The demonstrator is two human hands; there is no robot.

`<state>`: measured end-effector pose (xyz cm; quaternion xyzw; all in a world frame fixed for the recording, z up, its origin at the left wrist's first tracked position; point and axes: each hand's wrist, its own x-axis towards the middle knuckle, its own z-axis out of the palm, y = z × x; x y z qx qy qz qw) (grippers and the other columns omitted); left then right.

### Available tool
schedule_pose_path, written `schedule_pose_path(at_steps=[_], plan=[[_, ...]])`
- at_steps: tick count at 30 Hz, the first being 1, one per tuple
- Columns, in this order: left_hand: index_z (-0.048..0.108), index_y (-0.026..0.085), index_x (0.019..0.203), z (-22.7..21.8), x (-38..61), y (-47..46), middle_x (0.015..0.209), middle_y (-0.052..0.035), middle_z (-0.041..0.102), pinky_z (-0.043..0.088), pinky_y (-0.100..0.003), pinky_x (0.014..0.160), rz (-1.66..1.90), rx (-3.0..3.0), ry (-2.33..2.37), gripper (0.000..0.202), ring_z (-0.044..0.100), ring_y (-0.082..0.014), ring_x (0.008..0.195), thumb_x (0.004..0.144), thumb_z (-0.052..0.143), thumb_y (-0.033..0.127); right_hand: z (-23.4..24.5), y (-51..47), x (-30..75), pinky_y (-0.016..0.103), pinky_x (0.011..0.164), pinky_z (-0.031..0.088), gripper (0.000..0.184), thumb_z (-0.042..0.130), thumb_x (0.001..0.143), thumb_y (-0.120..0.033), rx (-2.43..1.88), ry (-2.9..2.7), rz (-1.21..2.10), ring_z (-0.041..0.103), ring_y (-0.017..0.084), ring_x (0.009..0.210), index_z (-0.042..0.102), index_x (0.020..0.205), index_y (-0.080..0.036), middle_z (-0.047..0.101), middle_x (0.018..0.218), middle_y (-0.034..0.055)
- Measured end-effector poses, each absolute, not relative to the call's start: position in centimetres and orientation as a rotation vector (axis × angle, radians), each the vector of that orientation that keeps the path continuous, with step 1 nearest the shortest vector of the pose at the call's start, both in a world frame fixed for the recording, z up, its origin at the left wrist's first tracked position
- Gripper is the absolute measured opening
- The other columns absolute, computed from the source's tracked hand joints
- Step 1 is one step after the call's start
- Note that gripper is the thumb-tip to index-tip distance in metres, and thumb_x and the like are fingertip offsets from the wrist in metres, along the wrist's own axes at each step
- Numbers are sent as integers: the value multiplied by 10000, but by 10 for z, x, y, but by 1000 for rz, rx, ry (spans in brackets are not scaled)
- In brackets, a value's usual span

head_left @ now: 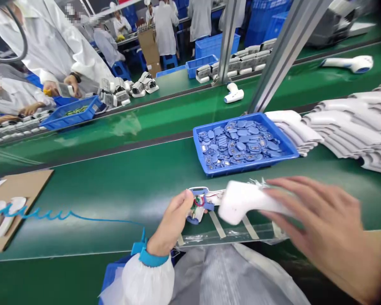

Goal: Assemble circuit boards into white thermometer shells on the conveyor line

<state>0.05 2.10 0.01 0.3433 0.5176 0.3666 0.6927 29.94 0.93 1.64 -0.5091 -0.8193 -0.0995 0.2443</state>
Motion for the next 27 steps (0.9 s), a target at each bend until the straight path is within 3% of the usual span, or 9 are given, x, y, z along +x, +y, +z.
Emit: schedule_pose_path(at_steps=[4,8,12,14,17,20,23,27], plan=[[677,142,1235,2,-1,21,1120,-100,711,477,-280,837,858,856,1076,617,624,-214,987,898,652,659,26,14,235,498,958,392,229,583,1022,-255,-1196,-2328,-353,652,291,1150,605,1250,-257,737,1254,34],[668,124,1165,1,-3,20,1039,-83,690,459,-272,780,842,1011,1111,532,602,-201,922,832,794,520,14,24,216,512,967,409,267,521,1047,-311,-1157,-2421,-274,661,300,1116,583,1262,-166,732,1232,89],[637,141,1211,-3,-5,16,1095,-86,676,468,-306,845,812,1145,1081,484,596,-219,981,890,739,488,0,24,211,417,789,493,317,601,994,-392,-1230,-2459,55,684,249,841,595,1225,-174,740,985,57],[616,158,1251,-3,-6,14,1142,-87,671,475,-325,886,805,1212,1084,488,599,-229,1016,900,725,479,2,23,208,365,692,487,311,675,940,-367,-1371,-2438,279,682,230,793,614,1210,-225,737,981,27],[618,169,1271,-2,-7,13,1170,-86,683,486,-347,908,771,1301,1114,448,620,-235,1021,928,682,449,15,24,206,308,608,455,389,713,883,-409,-1579,-2415,877,667,204,734,630,1231,-255,737,937,16],[540,205,1396,1,-4,12,1353,-95,630,460,-394,1033,760,1424,1249,577,597,-269,1190,892,729,413,26,29,206,276,581,430,278,652,900,-459,-1571,-2275,1363,605,165,675,659,1054,-228,700,845,12],[556,213,1371,-3,1,6,1393,-96,618,431,-413,1108,814,1557,1442,544,571,-281,1278,876,749,325,30,31,206,262,556,395,310,573,940,-518,-1521,-2044,1551,517,136,640,634,951,-214,633,778,-1],[541,208,1402,-17,5,-7,1451,-112,601,396,-422,1173,950,1671,1545,429,534,-273,1373,982,591,278,31,28,202,254,566,384,296,584,946,-499,-1438,-1855,1690,468,124,651,626,1014,-214,604,795,-8]])
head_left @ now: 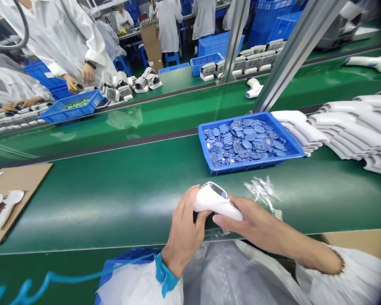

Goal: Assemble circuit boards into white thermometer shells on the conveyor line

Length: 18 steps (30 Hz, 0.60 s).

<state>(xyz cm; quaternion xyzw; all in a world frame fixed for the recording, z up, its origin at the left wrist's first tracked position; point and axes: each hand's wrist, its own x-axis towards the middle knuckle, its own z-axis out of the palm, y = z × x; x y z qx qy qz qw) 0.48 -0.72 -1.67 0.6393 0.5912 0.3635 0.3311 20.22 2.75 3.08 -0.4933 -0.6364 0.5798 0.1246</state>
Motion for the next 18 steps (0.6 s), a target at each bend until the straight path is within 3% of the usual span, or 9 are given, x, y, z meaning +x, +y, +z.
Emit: schedule_pose_path(at_steps=[6,9,11,15,16,18], plan=[[507,199,1437,-22,-1,-14,1476,-119,581,398,-423,1165,935,1628,1535,457,533,-279,1376,1007,566,343,36,21,200,243,532,354,304,546,971,-509,-1458,-1876,1659,435,115,625,577,895,-216,570,757,-19],[568,207,1373,-11,-9,-7,1340,-100,669,470,-383,1048,835,1586,1362,481,630,-274,1211,957,656,430,35,20,206,247,526,357,362,529,980,-550,-1411,-2006,1613,447,118,612,584,853,-215,575,737,-18],[640,211,1243,-2,-14,-1,1120,-53,734,505,-329,869,705,1548,1306,454,673,-229,973,896,726,492,32,22,209,258,562,417,354,517,992,-542,-1345,-2091,1553,516,136,646,643,917,-220,624,776,-5],[601,198,965,12,-21,6,785,27,646,379,-262,618,642,1498,1382,411,533,-140,687,846,753,561,25,28,198,338,836,558,390,565,988,-492,-1229,-1964,1323,666,200,984,624,1306,-274,696,1176,67],[573,200,940,14,-22,7,763,37,624,355,-258,601,651,1483,1375,422,508,-132,670,834,765,560,25,30,191,341,859,558,403,577,983,-494,-1215,-1915,1282,663,203,1029,619,1325,-285,683,1223,72],[558,204,955,15,-23,7,796,37,628,350,-257,609,675,1463,1340,418,510,-130,686,823,787,527,27,33,175,306,793,547,326,573,984,-508,-1226,-1846,1240,664,187,980,694,1191,-287,701,1143,51]])
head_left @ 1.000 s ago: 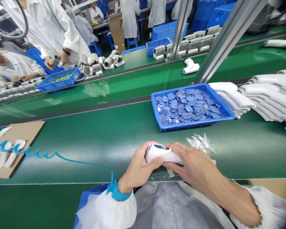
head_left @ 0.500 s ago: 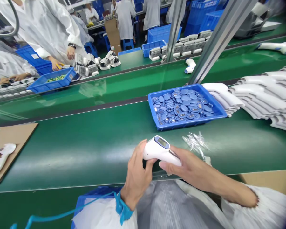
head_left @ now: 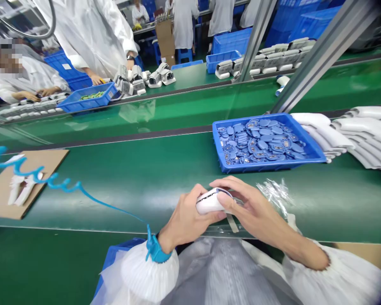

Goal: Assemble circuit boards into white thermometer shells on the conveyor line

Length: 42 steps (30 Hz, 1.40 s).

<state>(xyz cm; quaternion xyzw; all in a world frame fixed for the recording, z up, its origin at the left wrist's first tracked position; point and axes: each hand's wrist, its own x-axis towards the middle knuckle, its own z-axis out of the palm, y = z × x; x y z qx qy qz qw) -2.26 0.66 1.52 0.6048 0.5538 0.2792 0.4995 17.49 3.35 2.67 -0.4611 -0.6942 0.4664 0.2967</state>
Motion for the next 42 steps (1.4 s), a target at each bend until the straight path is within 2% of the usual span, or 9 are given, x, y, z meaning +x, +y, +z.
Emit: schedule_pose_path(at_steps=[3,8,12,15,21,27,33,38,42], plan=[[588,201,1037,16,-22,5,913,4,672,386,-275,670,702,1453,1260,382,562,-149,764,851,770,480,30,36,151,266,630,469,370,548,990,-533,-1325,-1758,1141,625,144,747,729,849,-244,688,834,5],[552,200,958,17,-15,3,817,5,620,345,-288,616,702,1513,1222,307,496,-139,669,882,715,449,29,36,133,302,522,325,605,515,991,-552,-1421,-1610,682,425,112,482,522,492,-209,467,500,-17],[527,208,942,19,-9,5,813,-14,649,336,-290,569,687,1502,1332,349,542,-160,651,810,753,439,35,38,132,293,507,308,559,486,1011,-527,-1455,-1730,657,411,105,477,514,550,-213,458,505,-30],[565,198,948,18,-4,6,832,-50,699,384,-311,584,666,1598,1308,226,617,-197,663,807,697,317,39,39,127,305,518,276,566,464,1030,-476,-1394,-1867,424,387,102,475,428,532,-211,423,497,-26],[640,99,1088,17,-2,9,915,-192,753,443,-409,641,495,1910,1478,306,705,-359,746,812,599,223,30,43,115,310,535,278,553,475,1032,-339,-1211,-1870,172,369,96,467,367,505,-213,413,480,-23],[615,190,992,8,-11,9,914,-63,743,436,-310,610,678,1631,1305,306,685,-227,743,874,693,461,34,45,122,300,537,339,559,480,1038,-428,-1349,-1710,348,478,113,473,538,525,-213,533,492,-7],[634,175,1036,12,-6,5,929,-90,748,465,-337,638,686,1598,1324,272,696,-250,757,894,658,406,39,49,123,293,536,301,562,462,1040,-429,-1278,-1940,274,430,98,486,460,526,-202,486,502,-13],[654,112,1063,15,3,5,941,-189,751,475,-415,657,575,1871,1522,328,718,-348,745,873,627,377,33,54,118,317,516,283,572,436,1045,-370,-1222,-1921,179,410,101,445,411,493,-222,462,462,-12],[638,152,1004,11,3,7,891,-122,749,443,-353,618,637,1786,1457,300,712,-293,745,901,631,434,32,55,123,302,516,339,573,483,1034,-347,-1215,-1749,289,461,96,430,499,478,-214,512,453,-15]])
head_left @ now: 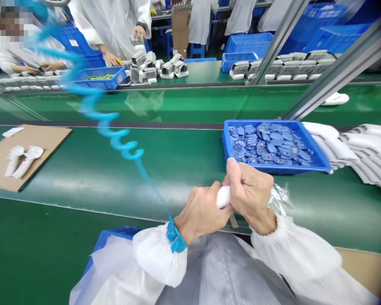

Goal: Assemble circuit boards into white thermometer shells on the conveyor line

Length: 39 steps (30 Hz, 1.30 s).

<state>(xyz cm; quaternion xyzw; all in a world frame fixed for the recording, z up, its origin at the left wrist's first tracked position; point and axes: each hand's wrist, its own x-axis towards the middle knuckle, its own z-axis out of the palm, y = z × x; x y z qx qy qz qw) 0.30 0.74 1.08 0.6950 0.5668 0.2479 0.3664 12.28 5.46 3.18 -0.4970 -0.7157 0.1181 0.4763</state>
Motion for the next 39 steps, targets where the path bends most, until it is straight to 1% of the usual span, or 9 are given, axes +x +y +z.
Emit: schedule_pose_path(at_steps=[6,11,13,16,19,24,30,35,39], plan=[[639,203,1007,17,3,10,831,-3,718,409,-279,615,744,1569,1363,390,631,-179,697,800,782,501,36,50,141,288,531,384,589,511,1022,-488,-1408,-1548,483,531,110,472,618,519,-200,589,495,-12],[648,208,936,28,-16,12,773,36,675,400,-257,612,726,1583,1403,223,576,-139,665,848,751,384,47,72,184,295,650,461,552,505,983,-612,-1639,-1643,612,662,163,645,727,664,-220,714,667,4],[648,224,1010,29,-27,13,867,37,698,440,-265,694,717,1635,1462,190,607,-149,760,863,735,308,48,94,206,315,726,494,461,532,979,-569,-1693,-1757,524,705,195,750,765,788,-220,766,808,18],[594,225,1178,27,-35,18,1086,2,703,476,-313,849,689,1817,1533,360,630,-185,952,849,730,172,44,132,226,338,756,506,297,573,968,-398,-1655,-2100,301,697,209,765,772,1009,-181,774,939,56],[593,173,1208,25,-23,25,1150,-78,690,479,-425,902,440,2205,1567,398,616,-276,1044,848,763,189,32,165,219,350,818,510,292,605,942,-311,-1557,-2323,236,696,224,838,739,1148,-153,755,1058,96],[673,145,1003,27,-5,33,1009,-104,704,472,-463,851,194,2363,1617,156,628,-320,989,903,709,259,19,190,196,332,853,490,221,560,924,-128,-1473,-2525,260,690,264,988,749,1038,-139,745,1028,132],[658,221,1083,27,-40,28,962,-3,683,435,-328,773,704,1515,1630,250,602,-197,856,875,713,348,32,186,202,337,889,488,233,518,979,-180,-1464,-2555,294,673,254,1005,729,1077,-159,728,1088,122],[629,152,985,20,-47,25,873,-40,641,425,-288,690,846,1072,1368,439,564,-173,773,879,673,576,34,186,186,342,818,507,182,655,904,-208,-1605,-2483,400,709,271,881,744,1050,-145,760,960,126],[633,139,1035,14,-37,22,995,-76,676,439,-272,718,923,1003,1282,461,580,-174,847,865,702,562,34,191,179,336,795,505,168,685,833,-116,-1657,-2421,501,706,262,836,754,985,-134,757,883,118]])
